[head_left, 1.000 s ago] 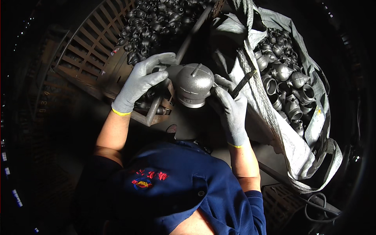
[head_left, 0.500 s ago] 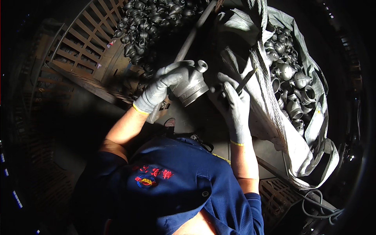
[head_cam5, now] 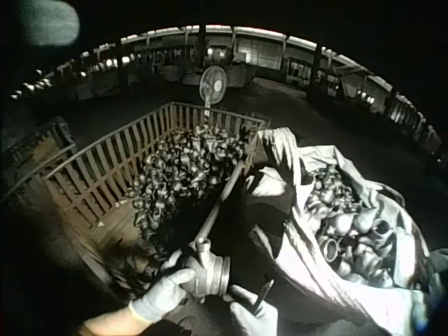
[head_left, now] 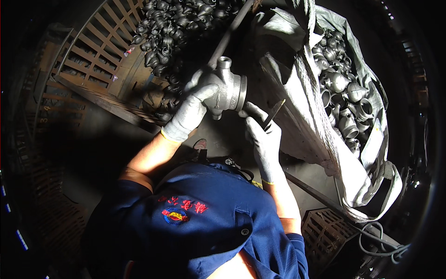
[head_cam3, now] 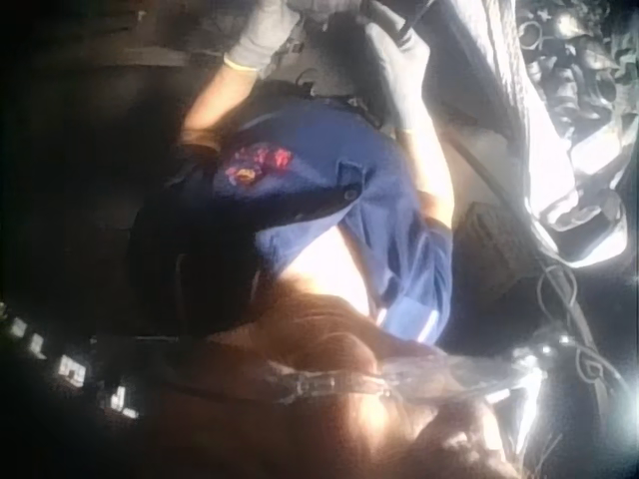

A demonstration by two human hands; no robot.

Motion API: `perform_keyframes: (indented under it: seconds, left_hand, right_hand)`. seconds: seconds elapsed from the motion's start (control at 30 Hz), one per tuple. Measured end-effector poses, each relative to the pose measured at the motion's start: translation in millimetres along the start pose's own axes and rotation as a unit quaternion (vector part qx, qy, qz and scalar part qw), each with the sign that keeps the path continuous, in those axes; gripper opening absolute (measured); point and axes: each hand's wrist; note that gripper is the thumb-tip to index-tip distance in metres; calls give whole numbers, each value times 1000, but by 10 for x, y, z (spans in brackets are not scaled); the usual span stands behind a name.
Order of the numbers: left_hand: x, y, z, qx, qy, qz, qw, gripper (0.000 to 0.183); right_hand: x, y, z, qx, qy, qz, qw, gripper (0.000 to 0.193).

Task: Inspecting and scraping burrs or debris from metal pipe fittings retrieved from a large bag.

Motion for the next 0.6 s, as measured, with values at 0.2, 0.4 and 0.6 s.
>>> perform_keyframes:
  seconds: [0.2,0.4,0.6]
  left_hand:
    - [-68,32,-98,168,41,-47,984,43]
    - [-63,-104,-51,118,21,-180,976,40]
    - [43,-173,77,188,-27,-407,893,53]
  right_hand:
    - [-32,-50,99,70,5,-148,986,37]
    - [-71,-132,133,78,14,-111,991,32]
    - [-20,-119,-27,14,30,-12,999,24]
Point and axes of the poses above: each hand's wrist, its own z-axis towards the middle knuckle, its own x-axis out of the back of the hand, y = z × x, and after that the axes turned 4 degrees about x, right-handed
